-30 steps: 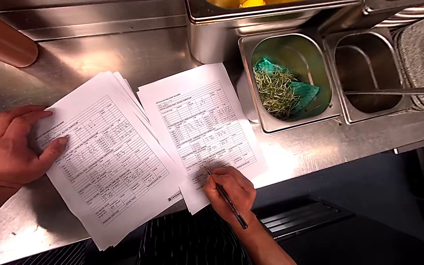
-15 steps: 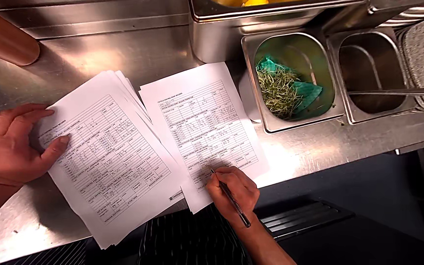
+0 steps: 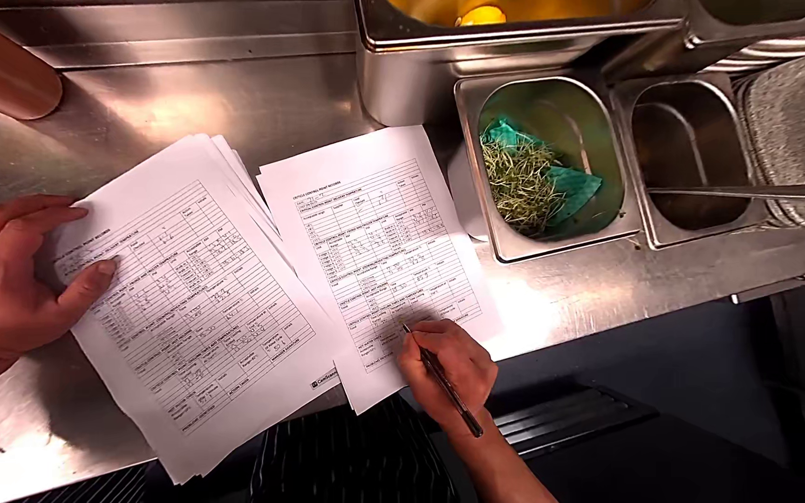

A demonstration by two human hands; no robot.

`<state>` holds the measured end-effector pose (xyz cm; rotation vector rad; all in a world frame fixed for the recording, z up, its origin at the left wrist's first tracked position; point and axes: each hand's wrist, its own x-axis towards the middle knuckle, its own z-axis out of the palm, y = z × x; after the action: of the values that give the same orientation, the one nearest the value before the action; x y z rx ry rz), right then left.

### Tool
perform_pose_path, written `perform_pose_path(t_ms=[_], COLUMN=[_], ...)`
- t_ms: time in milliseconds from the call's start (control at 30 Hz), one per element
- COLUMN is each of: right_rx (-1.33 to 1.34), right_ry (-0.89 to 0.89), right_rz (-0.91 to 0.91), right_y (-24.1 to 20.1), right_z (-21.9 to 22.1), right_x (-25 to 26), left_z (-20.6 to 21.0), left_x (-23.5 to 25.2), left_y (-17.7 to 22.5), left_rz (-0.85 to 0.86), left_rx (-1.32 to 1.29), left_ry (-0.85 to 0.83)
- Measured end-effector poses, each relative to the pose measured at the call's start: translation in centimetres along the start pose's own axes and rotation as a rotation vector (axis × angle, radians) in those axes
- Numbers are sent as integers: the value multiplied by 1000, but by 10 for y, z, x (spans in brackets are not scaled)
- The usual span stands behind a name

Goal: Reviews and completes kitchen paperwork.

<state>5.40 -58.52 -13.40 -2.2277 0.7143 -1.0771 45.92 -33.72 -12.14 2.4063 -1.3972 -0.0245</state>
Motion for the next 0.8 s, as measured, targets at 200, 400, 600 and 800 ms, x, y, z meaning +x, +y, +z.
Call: perform_pose_path(t_ms=[200,400,600,800], right_rx=[-15,-7,-19,-23], right_ry=[-17,-7,-9,-4], right_rz=[2,9,12,12], right_y=[0,-1,-1,0], right_z=[1,-1,1,1], right_x=[2,1,1,2], left_z=[0,-1,1,2], left_x=[-2,-2,-3,-4], left_y=[0,6,3,-5], left_rz=[-21,-55,-57,-41], left_rx=[10,16,9,13], left_ry=[0,-13,-15,-15])
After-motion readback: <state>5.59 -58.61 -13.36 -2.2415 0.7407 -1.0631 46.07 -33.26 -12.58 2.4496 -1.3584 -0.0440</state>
